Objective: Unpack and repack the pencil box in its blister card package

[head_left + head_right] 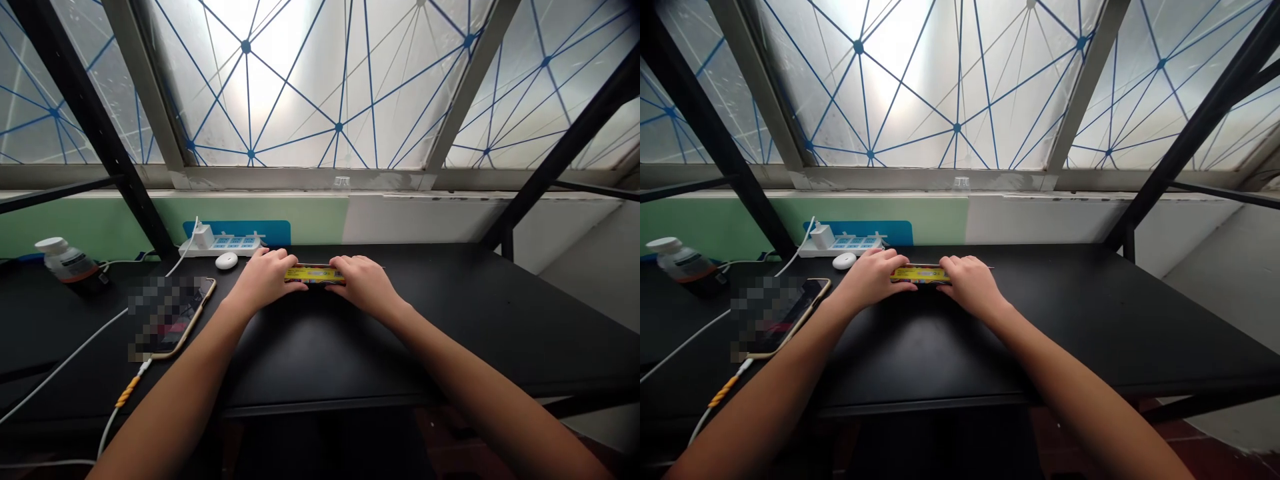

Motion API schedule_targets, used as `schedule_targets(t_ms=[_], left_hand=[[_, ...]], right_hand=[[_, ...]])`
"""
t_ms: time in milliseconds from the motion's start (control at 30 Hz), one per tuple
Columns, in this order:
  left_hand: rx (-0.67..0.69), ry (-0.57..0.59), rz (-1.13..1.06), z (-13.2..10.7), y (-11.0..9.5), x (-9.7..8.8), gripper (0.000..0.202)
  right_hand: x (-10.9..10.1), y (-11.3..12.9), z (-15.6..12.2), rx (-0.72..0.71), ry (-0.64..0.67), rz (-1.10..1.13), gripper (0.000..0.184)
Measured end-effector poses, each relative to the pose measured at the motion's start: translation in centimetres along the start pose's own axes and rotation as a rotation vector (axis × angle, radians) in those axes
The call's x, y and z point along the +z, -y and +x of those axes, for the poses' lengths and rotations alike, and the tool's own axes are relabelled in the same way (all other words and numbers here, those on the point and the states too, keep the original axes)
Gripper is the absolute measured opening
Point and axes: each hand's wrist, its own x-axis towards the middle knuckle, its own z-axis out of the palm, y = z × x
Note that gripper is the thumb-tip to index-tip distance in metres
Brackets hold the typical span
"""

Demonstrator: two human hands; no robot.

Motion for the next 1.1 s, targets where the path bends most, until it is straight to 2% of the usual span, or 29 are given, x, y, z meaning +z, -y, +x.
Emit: schedule_targets(t_ms=[167, 300, 400, 500, 600, 667, 800, 933, 1033, 1100], left_hand=[[-0.01, 0.034, 0.051, -0.2, -1.2, -0.2, 0.047], [0.026, 0.105, 0.037, -0.3, -2.1, 0.2, 0.052], [0.048, 0.106, -0.025, -0.3, -2.2, 0.7, 0.054], [-0.02, 0.12, -0.097, -0.5, -1.6, 1.4, 0.072], [-0.136, 0.254, -0.165, -0.6, -0.7, 2.3, 0.095], [-0.168, 0.318, -0.194, -0.7, -0.2, 2.8, 0.101], [-0.151, 0.301, -0.209, -0.6, 0.2, 3.2, 0.099], [-0.153, 0.296, -0.225, -0.6, 0.5, 3.2, 0.097], [-0.149, 0.321, -0.243, -0.6, 0.6, 3.1, 0.096], [-0.141, 0.331, -0.253, -0.6, 0.5, 3.0, 0.097]], right_hand=[[-0.2, 0.7, -0.3, -0.059, 0.093, 0.026, 0.031], [1.1, 1.0, -0.4, -0.185, 0.129, 0.097, 0.046], [2.2, 1.2, -0.4, -0.232, 0.155, 0.165, 0.06], [2.8, 1.2, -0.4, -0.234, 0.198, 0.226, 0.073], [2.8, 1.0, -0.2, -0.227, 0.262, 0.27, 0.081], [2.6, 0.7, -0.2, -0.223, 0.303, 0.293, 0.083], [1.5, -1.1, -0.3, -0.192, 0.384, 0.357, 0.079], [-0.2, -4.4, -0.6, -0.1, 0.454, 0.407, 0.062], [-1.1, -5.7, -0.7, -0.009, 0.445, 0.392, 0.046], [-1.0, -5.2, -0.5, 0.022, 0.382, 0.299, 0.044]])
